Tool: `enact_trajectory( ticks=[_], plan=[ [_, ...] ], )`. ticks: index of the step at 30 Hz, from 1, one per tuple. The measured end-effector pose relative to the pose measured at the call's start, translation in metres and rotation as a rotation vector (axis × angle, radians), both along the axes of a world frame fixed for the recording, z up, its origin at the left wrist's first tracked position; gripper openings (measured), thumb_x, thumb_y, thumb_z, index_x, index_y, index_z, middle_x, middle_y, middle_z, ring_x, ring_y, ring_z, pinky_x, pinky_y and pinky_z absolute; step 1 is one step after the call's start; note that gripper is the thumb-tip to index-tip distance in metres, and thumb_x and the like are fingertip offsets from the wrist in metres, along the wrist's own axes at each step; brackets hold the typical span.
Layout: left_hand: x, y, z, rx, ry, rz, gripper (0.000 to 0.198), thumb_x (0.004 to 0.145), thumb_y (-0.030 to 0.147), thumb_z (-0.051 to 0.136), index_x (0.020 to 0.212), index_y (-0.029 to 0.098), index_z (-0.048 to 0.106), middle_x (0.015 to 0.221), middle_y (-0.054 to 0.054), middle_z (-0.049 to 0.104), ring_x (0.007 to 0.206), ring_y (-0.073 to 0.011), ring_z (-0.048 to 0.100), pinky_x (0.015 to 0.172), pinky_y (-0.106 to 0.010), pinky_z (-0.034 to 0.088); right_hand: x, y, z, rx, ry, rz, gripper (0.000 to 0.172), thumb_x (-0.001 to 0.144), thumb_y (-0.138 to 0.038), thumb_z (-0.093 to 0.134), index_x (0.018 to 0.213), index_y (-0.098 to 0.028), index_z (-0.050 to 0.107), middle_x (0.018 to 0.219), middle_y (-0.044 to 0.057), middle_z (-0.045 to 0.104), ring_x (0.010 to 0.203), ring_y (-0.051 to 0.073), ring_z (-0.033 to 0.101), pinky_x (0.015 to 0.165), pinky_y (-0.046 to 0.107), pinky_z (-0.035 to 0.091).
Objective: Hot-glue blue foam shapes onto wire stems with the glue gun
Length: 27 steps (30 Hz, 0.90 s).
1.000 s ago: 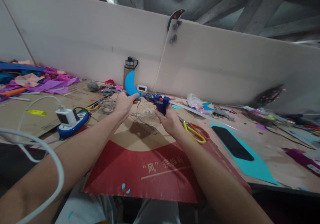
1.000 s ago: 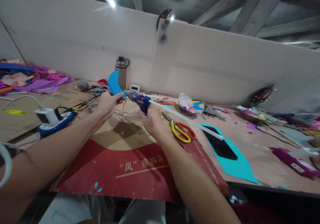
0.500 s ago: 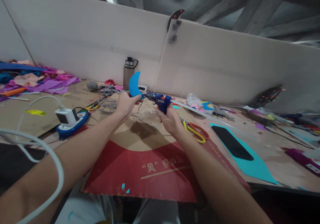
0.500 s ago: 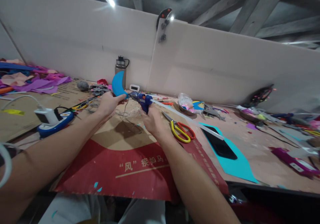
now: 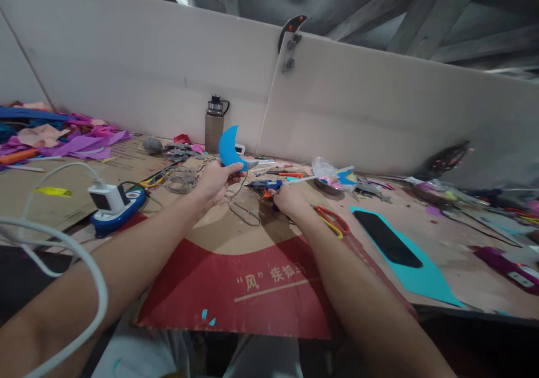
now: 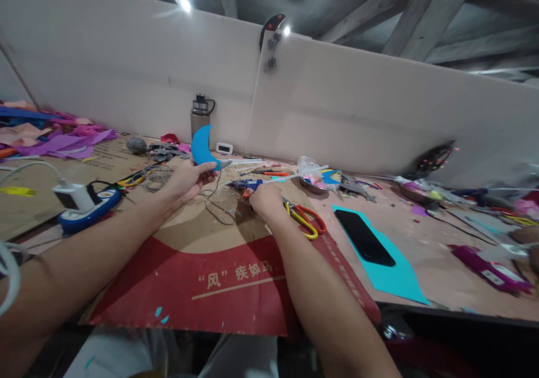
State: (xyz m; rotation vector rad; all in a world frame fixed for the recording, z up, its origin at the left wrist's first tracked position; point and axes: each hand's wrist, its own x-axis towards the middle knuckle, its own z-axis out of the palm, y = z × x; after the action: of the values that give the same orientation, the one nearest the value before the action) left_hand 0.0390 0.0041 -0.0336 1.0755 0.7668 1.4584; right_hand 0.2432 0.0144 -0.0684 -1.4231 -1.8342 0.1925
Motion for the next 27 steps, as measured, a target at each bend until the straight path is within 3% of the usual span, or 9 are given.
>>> enact_trajectory(
  ticks=[3, 5, 7, 9, 11, 14, 18, 22, 27],
  plan=[
    [0.001, 0.000, -0.001, 0.011, 0.014, 0.018, 0.017, 0.062, 0.019, 0.072, 0.073, 0.012, 0.062, 0.066, -0.003, 0.064, 0.056, -0.0091, 0.058, 0.053, -0.020, 0.044, -0.010, -0.010, 0.009, 0.059, 0.076, -0.109, 0.020, 0.074, -0.034, 0.056, 0.063, -0.021, 0.044, 0.073, 0.010, 0.059, 0.086, 0.026, 0.058, 0.084, 0.044, 0.042],
    [0.003, -0.001, -0.001, 0.032, 0.031, 0.037, 0.017, 0.062, 0.019, 0.073, 0.073, 0.012, 0.062, 0.065, -0.002, 0.064, 0.056, -0.0091, 0.058, 0.052, -0.020, 0.043, -0.025, -0.019, 0.014, -0.006, 0.342, 0.085, 0.017, 0.076, -0.036, 0.052, 0.079, -0.021, 0.046, 0.085, 0.008, 0.061, 0.085, 0.020, 0.058, 0.082, 0.040, 0.045],
    [0.006, -0.002, -0.002, 0.058, 0.048, 0.061, 0.017, 0.061, 0.018, 0.072, 0.073, 0.012, 0.062, 0.063, -0.002, 0.063, 0.054, -0.0093, 0.057, 0.052, -0.021, 0.043, -0.043, -0.025, 0.016, -0.143, 0.679, 0.360, 0.029, 0.073, -0.038, 0.057, 0.091, -0.022, 0.042, 0.095, 0.006, 0.062, 0.088, 0.017, 0.060, 0.083, 0.035, 0.046],
    [0.008, -0.003, -0.003, 0.078, 0.079, 0.082, 0.015, 0.062, 0.019, 0.071, 0.070, 0.012, 0.061, 0.060, -0.003, 0.063, 0.052, -0.0096, 0.056, 0.051, -0.022, 0.043, -0.056, -0.029, 0.015, -0.269, 0.881, 0.550, 0.038, 0.069, -0.036, 0.062, 0.095, -0.024, 0.037, 0.091, 0.002, 0.063, 0.084, 0.015, 0.062, 0.084, 0.035, 0.046],
    [0.009, -0.003, -0.004, 0.103, 0.135, 0.124, 0.014, 0.062, 0.021, 0.070, 0.067, 0.012, 0.061, 0.060, -0.003, 0.063, 0.051, -0.0102, 0.056, 0.050, -0.022, 0.043, -0.062, -0.032, 0.014, -0.366, 0.937, 0.616, 0.040, 0.069, -0.034, 0.063, 0.096, -0.024, 0.035, 0.079, -0.003, 0.060, 0.072, 0.013, 0.061, 0.080, 0.034, 0.047],
    [0.008, -0.002, -0.006, 0.129, 0.216, 0.216, 0.014, 0.062, 0.022, 0.070, 0.069, 0.012, 0.062, 0.062, -0.004, 0.064, 0.054, -0.0123, 0.058, 0.050, -0.023, 0.043, -0.060, -0.035, 0.013, -0.373, 0.797, 0.529, 0.026, 0.074, -0.034, 0.058, 0.091, -0.024, 0.041, 0.065, -0.008, 0.047, 0.054, 0.010, 0.048, 0.066, 0.031, 0.047],
    [0.006, -0.003, -0.006, 0.146, 0.359, 0.304, 0.013, 0.063, 0.025, 0.068, 0.067, 0.013, 0.064, 0.062, -0.006, 0.066, 0.054, -0.0144, 0.060, 0.052, -0.025, 0.045, -0.052, -0.038, 0.017, -0.010, 0.352, 0.334, 0.005, 0.080, -0.025, 0.050, 0.078, -0.021, 0.050, 0.073, -0.001, 0.051, 0.067, 0.013, 0.049, 0.069, 0.030, 0.043],
    [0.006, -0.010, -0.002, 0.166, 0.512, 0.333, 0.013, 0.064, 0.026, 0.068, 0.066, 0.014, 0.065, 0.059, -0.006, 0.066, 0.052, -0.0153, 0.059, 0.052, -0.026, 0.045, -0.050, -0.042, 0.024, 0.233, 0.108, 0.270, 0.007, 0.081, -0.018, 0.049, 0.079, -0.020, 0.055, 0.086, 0.005, 0.056, 0.082, 0.017, 0.052, 0.078, 0.032, 0.041],
    [0.009, -0.015, -0.001, 0.198, 0.574, 0.234, 0.012, 0.064, 0.024, 0.068, 0.070, 0.014, 0.066, 0.059, -0.005, 0.066, 0.052, -0.0159, 0.060, 0.051, -0.026, 0.044, -0.046, -0.043, 0.033, 0.304, 0.045, 0.200, 0.009, 0.083, -0.017, 0.050, 0.079, -0.019, 0.057, 0.088, 0.006, 0.055, 0.085, 0.018, 0.051, 0.079, 0.032, 0.040]
  ],
)
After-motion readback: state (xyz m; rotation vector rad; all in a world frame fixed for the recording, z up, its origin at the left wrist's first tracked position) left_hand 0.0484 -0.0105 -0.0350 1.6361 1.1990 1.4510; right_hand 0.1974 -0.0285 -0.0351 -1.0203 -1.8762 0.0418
